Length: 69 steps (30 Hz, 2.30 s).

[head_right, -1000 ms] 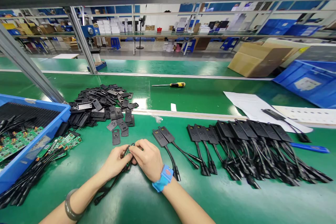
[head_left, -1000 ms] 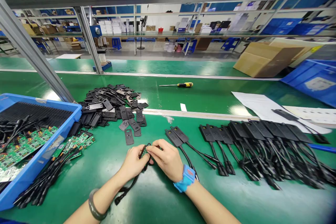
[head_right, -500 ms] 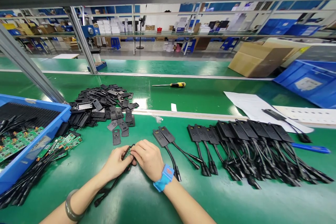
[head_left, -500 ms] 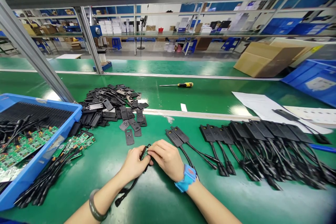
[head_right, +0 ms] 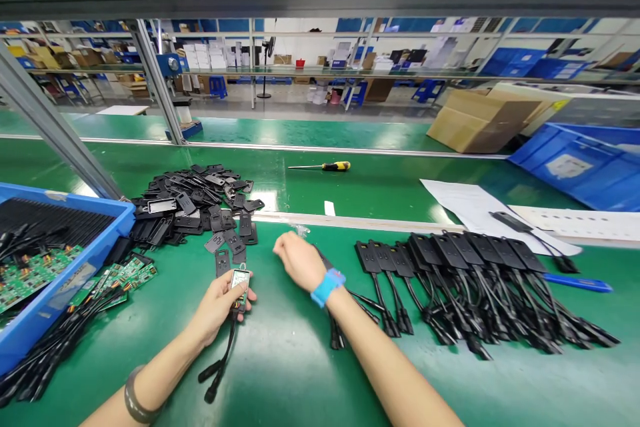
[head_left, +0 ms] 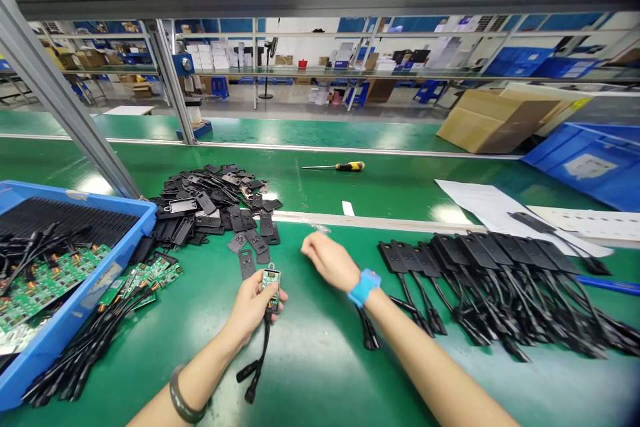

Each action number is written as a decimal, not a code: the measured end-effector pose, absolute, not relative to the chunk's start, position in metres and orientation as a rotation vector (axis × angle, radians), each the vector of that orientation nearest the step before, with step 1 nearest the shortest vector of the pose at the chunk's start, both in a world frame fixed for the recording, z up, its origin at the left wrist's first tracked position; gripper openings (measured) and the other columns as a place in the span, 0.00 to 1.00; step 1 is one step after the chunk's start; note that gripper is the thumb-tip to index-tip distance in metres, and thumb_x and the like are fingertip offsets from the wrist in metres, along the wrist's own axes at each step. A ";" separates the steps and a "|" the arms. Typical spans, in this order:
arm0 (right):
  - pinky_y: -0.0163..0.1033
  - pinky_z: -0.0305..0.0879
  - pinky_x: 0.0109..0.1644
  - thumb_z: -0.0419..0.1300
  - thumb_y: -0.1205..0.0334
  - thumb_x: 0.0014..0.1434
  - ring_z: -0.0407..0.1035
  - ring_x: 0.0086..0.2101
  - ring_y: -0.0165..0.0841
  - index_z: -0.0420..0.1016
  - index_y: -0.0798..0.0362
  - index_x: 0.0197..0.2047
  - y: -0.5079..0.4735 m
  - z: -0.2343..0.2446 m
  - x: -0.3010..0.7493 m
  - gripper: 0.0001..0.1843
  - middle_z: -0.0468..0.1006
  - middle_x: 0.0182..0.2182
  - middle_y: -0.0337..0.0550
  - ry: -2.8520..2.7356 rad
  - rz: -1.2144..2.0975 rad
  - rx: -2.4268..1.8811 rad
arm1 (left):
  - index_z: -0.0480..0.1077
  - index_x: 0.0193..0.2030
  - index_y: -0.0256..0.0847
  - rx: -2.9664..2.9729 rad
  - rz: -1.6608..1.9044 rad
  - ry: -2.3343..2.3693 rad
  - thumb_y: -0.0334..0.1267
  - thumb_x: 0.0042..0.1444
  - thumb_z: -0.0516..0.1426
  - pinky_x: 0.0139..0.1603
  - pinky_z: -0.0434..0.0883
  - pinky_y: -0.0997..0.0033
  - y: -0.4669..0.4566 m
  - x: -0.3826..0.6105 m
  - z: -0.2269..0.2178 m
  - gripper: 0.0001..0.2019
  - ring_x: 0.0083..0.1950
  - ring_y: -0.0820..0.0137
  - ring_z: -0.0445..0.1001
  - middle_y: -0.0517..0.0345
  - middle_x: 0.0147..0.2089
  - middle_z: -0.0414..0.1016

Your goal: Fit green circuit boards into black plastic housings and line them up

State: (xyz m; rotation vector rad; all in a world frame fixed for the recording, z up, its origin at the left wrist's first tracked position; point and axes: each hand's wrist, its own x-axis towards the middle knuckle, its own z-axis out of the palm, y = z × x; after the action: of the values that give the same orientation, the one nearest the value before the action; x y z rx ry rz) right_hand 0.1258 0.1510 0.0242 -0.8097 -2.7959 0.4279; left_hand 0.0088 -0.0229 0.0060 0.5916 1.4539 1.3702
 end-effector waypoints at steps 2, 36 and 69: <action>0.38 0.63 0.43 0.51 0.71 0.65 0.69 0.40 0.38 0.70 0.58 0.38 0.186 0.022 0.119 0.07 0.73 0.38 0.51 -2.771 0.340 -1.004 | 0.64 0.48 0.36 0.551 1.417 1.410 0.50 0.51 0.59 0.22 0.66 0.77 -0.024 0.008 0.007 0.23 0.29 0.72 0.70 0.54 0.32 0.75; 0.32 0.63 0.25 0.58 0.55 0.59 0.68 0.26 0.29 0.65 0.51 0.47 0.088 0.010 0.132 0.14 0.66 0.28 0.34 -1.896 1.732 -0.566 | 0.72 0.47 0.35 0.635 1.394 1.197 0.36 0.37 0.71 0.43 0.71 0.71 -0.024 0.010 -0.003 0.28 0.42 0.66 0.76 0.46 0.46 0.77; 0.49 0.68 0.37 0.50 0.69 0.60 0.64 0.36 0.47 0.63 0.69 0.58 0.095 -0.016 0.150 0.23 0.67 0.40 0.59 -2.735 -0.163 -0.813 | 0.62 0.61 0.45 1.502 0.759 1.907 0.39 0.54 0.58 0.49 0.71 0.62 -0.068 -0.030 0.061 0.27 0.49 0.63 0.73 0.50 0.53 0.73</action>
State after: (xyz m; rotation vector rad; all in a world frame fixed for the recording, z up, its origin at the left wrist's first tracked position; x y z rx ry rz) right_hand 0.1495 0.0952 -0.0156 -0.8127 -2.7351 -0.1631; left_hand -0.0305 -0.0679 0.0610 1.5024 1.9067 0.7591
